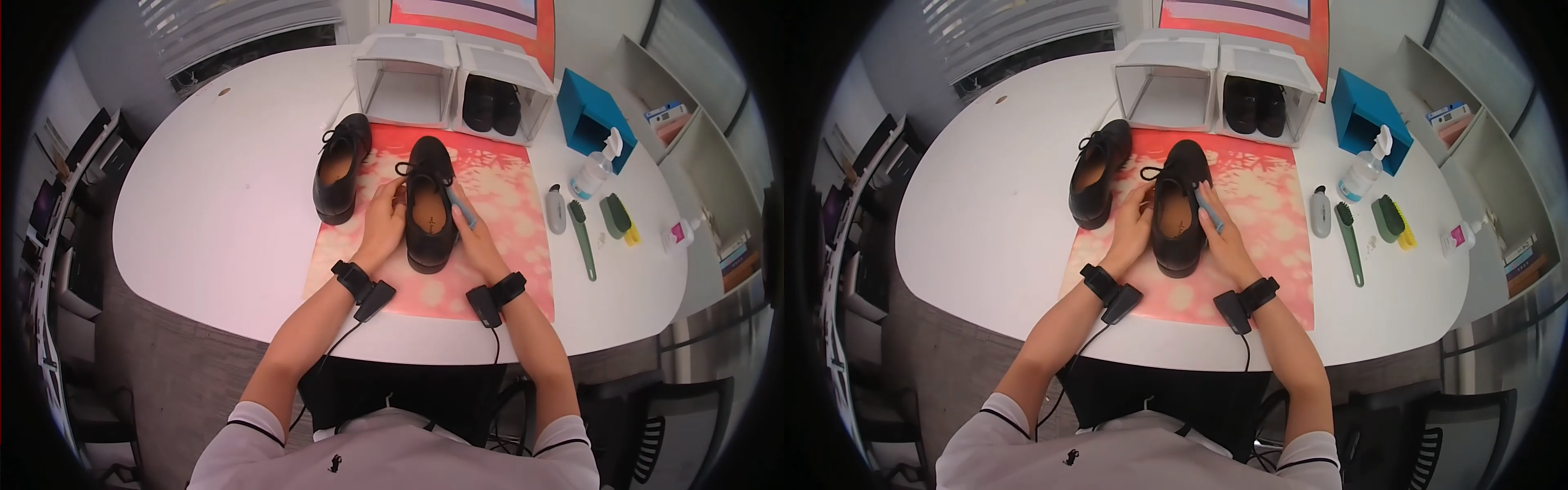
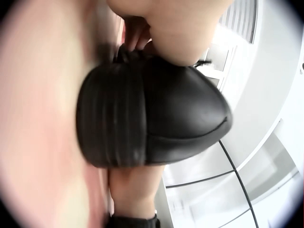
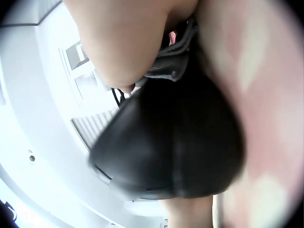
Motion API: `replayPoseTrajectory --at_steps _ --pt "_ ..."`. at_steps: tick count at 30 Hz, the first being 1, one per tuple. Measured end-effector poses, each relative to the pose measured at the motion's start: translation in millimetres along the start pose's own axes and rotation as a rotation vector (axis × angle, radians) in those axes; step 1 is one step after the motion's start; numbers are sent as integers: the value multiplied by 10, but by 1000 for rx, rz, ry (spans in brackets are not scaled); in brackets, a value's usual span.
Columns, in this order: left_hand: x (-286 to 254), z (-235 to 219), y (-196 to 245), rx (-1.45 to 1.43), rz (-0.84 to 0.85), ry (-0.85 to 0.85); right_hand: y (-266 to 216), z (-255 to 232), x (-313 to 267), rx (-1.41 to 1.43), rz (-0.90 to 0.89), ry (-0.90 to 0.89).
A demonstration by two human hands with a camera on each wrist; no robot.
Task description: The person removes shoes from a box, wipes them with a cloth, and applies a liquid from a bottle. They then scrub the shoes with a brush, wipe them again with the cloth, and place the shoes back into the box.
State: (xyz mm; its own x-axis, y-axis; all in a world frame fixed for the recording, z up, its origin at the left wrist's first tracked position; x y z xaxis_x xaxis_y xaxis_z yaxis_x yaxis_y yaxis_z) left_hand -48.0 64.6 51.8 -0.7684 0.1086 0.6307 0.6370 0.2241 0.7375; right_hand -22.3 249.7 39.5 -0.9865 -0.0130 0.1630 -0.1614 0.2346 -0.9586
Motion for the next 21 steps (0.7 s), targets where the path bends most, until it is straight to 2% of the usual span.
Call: replayPoseTrajectory --at_steps 1,4,5,8,11,14,15,17,18,21 --pt "37 -55 73 95 35 -17 -46 21 -25 -18 -53 24" --pt "131 -284 555 375 368 131 61 -127 -49 176 175 67" --pt "145 -370 712 446 495 225 -79 -228 -102 115 119 197" --pt "212 -708 980 808 597 368 -168 -448 -148 -11 -18 423" --pt "253 -1094 724 921 388 444 -117 -544 -121 -57 40 478" --pt "186 -1424 -283 365 -107 501 -20 -462 -24 67 147 264" --pt "166 -1412 -592 89 -247 485 56 -374 -6 37 264 162" --pt "168 -1397 -711 -58 -296 439 167 -208 -50 -25 498 -45" --pt "163 -1363 -771 -133 -320 415 126 -179 -80 -3 521 -66" --pt "167 -1331 -610 -106 -349 407 -5 -65 -182 47 580 -114"
Point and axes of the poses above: each hand's wrist, its own x-axis towards the middle knuckle, its own z-axis out of the palm, y = z × x, the point moved 9 cm from there along x, towards the middle knuckle, and after that the axes turned 14 degrees about z, right-handed, at the moved point
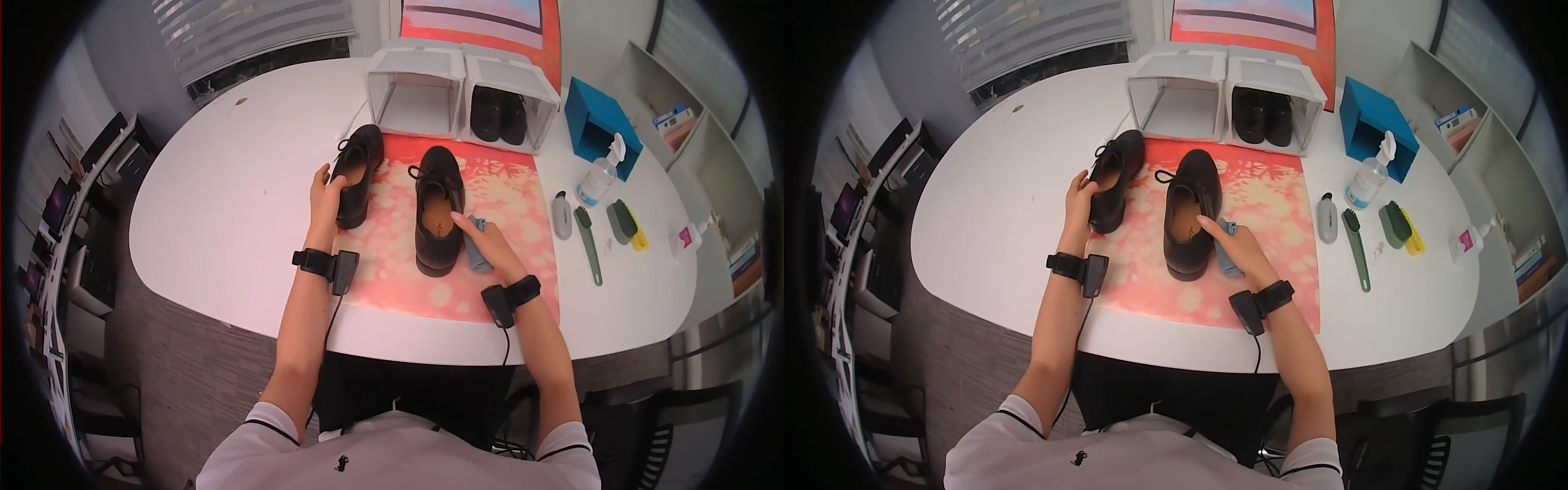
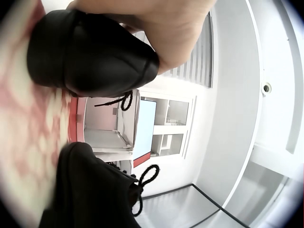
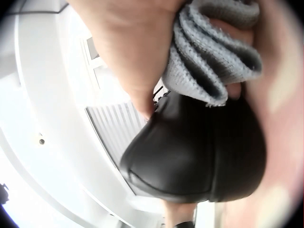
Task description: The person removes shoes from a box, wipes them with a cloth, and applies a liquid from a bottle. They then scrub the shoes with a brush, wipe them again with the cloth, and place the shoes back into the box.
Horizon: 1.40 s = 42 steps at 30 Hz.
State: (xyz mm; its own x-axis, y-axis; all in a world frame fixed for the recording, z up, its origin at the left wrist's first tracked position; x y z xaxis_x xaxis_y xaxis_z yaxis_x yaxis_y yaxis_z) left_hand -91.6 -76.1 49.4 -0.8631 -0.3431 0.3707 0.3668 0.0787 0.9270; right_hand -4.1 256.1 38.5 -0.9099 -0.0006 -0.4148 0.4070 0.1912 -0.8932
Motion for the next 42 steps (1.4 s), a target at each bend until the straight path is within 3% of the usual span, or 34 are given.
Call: replayPoseTrajectory --at_steps 5,8,11,12,15,16,20,27,32,38,42 --pt "2 -56 25 -20 66 106 121 59 102 156 55 -75" --pt "-227 125 334 -36 116 127 235 92 179 336 76 -82" --pt "-338 327 328 -188 57 103 108 101 43 553 27 -64" --pt "-322 380 195 -250 56 82 124 54 71 506 6 -33" --pt "-536 575 360 -296 27 54 163 -32 145 438 -34 31" --pt "-629 619 317 -252 -68 28 145 -12 105 470 -31 38" --pt "-775 835 293 -277 -11 -45 111 7 9 413 51 -1" --pt "-839 826 229 -234 -62 -35 159 -91 118 458 4 18" --pt "-987 879 416 -296 -168 -43 157 -110 137 450 -7 20" --pt "-952 872 465 -251 -74 -70 168 -106 173 469 -22 3" --pt "-913 816 556 -272 -140 -79 190 -118 202 484 -37 15"
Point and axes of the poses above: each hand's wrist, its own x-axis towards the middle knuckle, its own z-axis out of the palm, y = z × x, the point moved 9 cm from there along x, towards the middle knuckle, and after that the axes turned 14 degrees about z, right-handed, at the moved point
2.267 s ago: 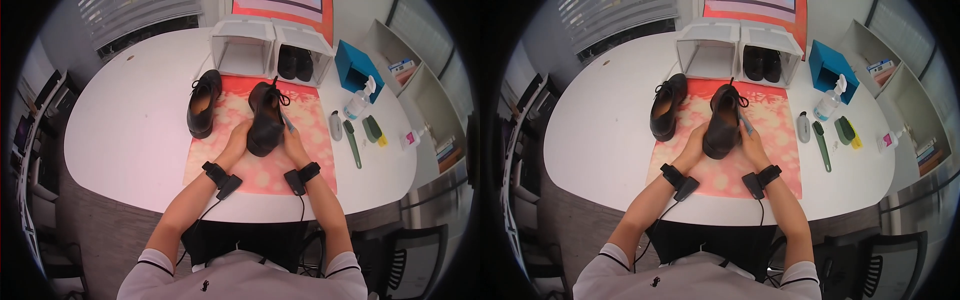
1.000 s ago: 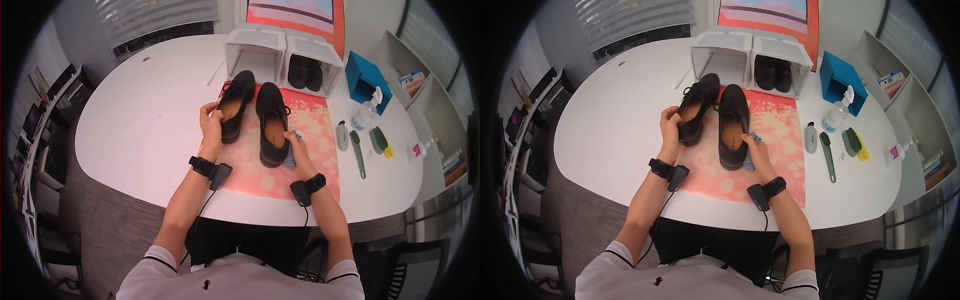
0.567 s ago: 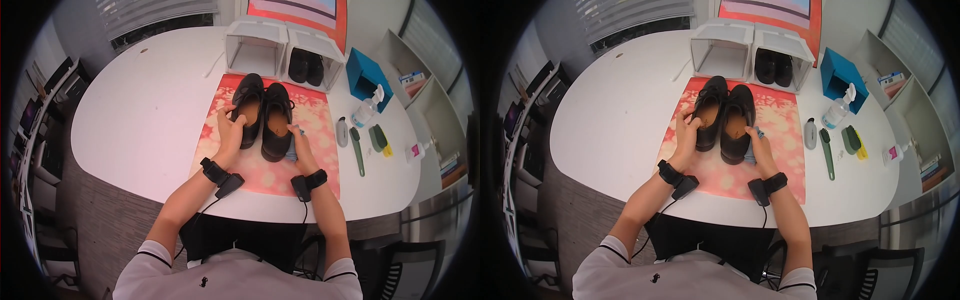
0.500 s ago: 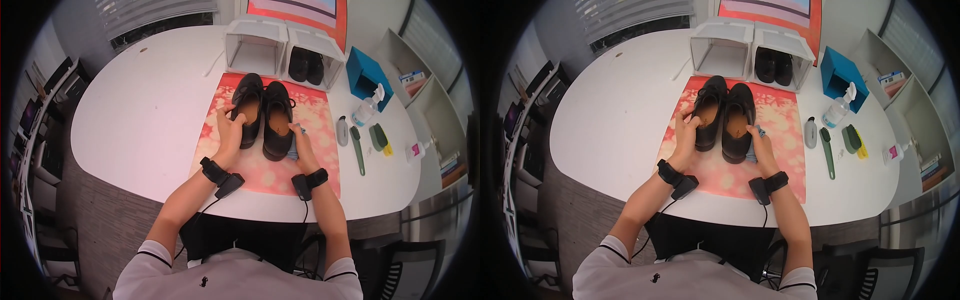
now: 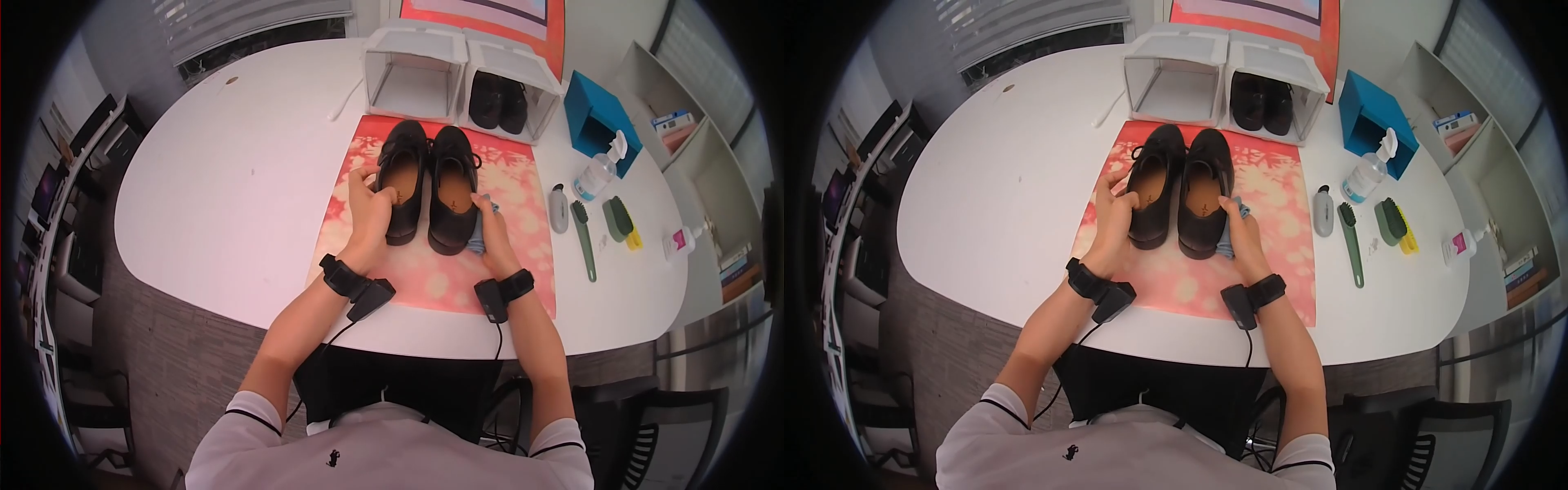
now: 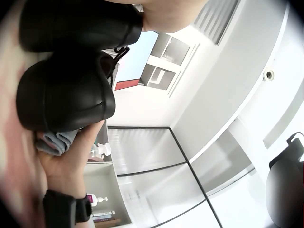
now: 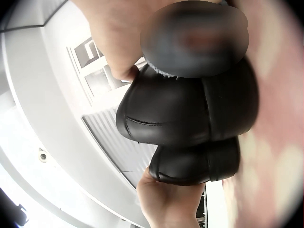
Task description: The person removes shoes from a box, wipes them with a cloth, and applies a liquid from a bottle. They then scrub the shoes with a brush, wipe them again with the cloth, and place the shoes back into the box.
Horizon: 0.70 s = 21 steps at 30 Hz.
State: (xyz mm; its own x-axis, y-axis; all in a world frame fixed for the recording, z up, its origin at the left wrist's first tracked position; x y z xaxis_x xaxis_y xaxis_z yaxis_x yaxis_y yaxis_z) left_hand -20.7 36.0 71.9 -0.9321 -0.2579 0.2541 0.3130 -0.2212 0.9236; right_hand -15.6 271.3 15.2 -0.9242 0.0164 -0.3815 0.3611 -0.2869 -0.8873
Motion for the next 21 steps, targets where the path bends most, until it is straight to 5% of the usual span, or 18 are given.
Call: replayPoseTrajectory --at_steps 8,20,21 --pt "-12 10 172 147 216 7 14 -40 39 -110 44 22" --pt "-47 56 170 48 207 -9 -153 -128 55 -430 -41 73" --pt "-35 59 321 177 408 -15 -273 -181 6 -437 -116 156"
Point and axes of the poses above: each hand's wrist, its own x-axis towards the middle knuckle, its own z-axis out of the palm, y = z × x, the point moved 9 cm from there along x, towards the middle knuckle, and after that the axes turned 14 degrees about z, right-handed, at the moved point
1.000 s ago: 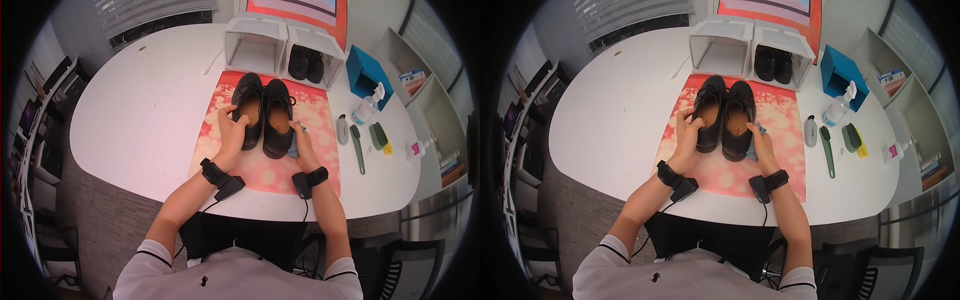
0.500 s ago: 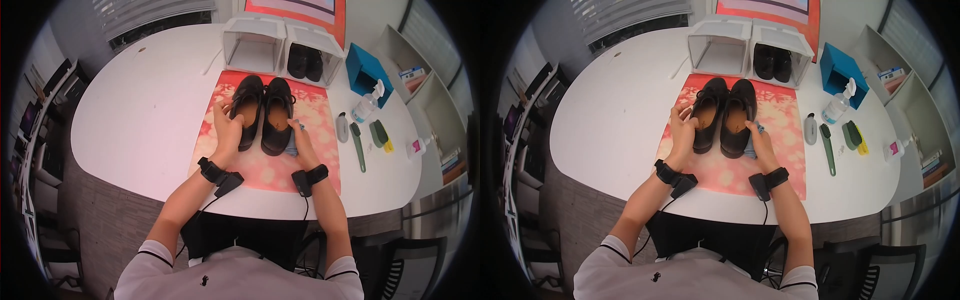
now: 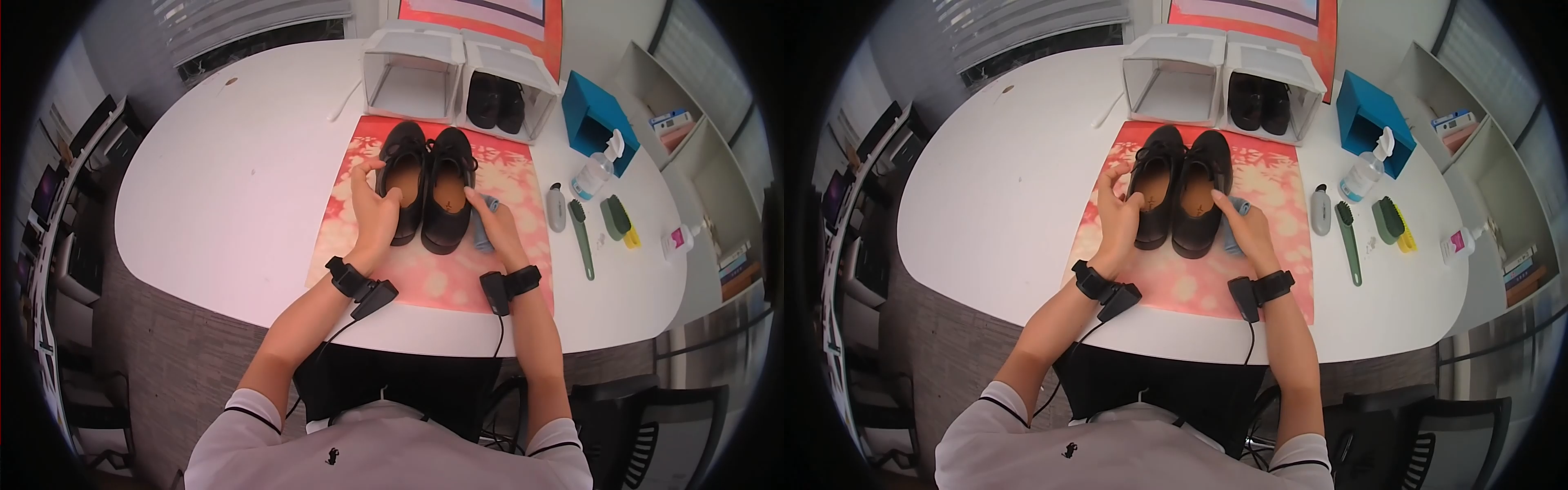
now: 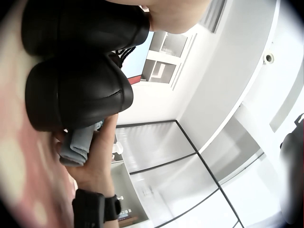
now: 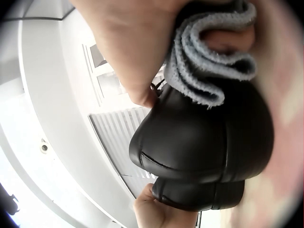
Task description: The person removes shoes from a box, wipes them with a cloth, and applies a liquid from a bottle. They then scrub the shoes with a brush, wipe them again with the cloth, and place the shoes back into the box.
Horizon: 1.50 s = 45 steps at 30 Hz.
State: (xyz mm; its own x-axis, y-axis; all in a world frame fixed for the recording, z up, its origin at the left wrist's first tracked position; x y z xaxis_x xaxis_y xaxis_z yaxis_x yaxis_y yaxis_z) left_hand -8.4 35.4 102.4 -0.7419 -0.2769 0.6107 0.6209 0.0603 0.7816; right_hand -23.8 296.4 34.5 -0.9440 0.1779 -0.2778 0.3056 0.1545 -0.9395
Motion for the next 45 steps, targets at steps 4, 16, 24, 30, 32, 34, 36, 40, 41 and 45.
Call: replayPoseTrajectory --at_steps 4,16,24,30,32,34,36,40,41,45 --pt "-22 133 416 158 562 -134 -347 -188 -220 155 -304 150" --pt "-266 536 841 89 602 -516 -735 274 -862 240 -553 -335" --pt "322 -268 613 248 485 48 -526 56 -548 225 -553 18" --pt "811 -1347 329 879 673 313 -154 116 -165 135 -315 89" --pt "871 -1481 -73 1061 508 119 -141 241 -199 184 -260 -26" --pt "804 -1552 -798 1127 120 -238 -320 302 -363 208 -303 -100" --pt "694 -1551 -927 1127 177 -251 -252 341 -298 205 -324 -105" --pt "683 -1038 -96 735 426 -56 -198 352 -260 220 -308 -140" --pt "675 -798 -12 604 273 -172 -191 339 -250 205 -321 -119" --pt "337 64 277 525 267 -529 -182 346 -270 193 -351 -87"
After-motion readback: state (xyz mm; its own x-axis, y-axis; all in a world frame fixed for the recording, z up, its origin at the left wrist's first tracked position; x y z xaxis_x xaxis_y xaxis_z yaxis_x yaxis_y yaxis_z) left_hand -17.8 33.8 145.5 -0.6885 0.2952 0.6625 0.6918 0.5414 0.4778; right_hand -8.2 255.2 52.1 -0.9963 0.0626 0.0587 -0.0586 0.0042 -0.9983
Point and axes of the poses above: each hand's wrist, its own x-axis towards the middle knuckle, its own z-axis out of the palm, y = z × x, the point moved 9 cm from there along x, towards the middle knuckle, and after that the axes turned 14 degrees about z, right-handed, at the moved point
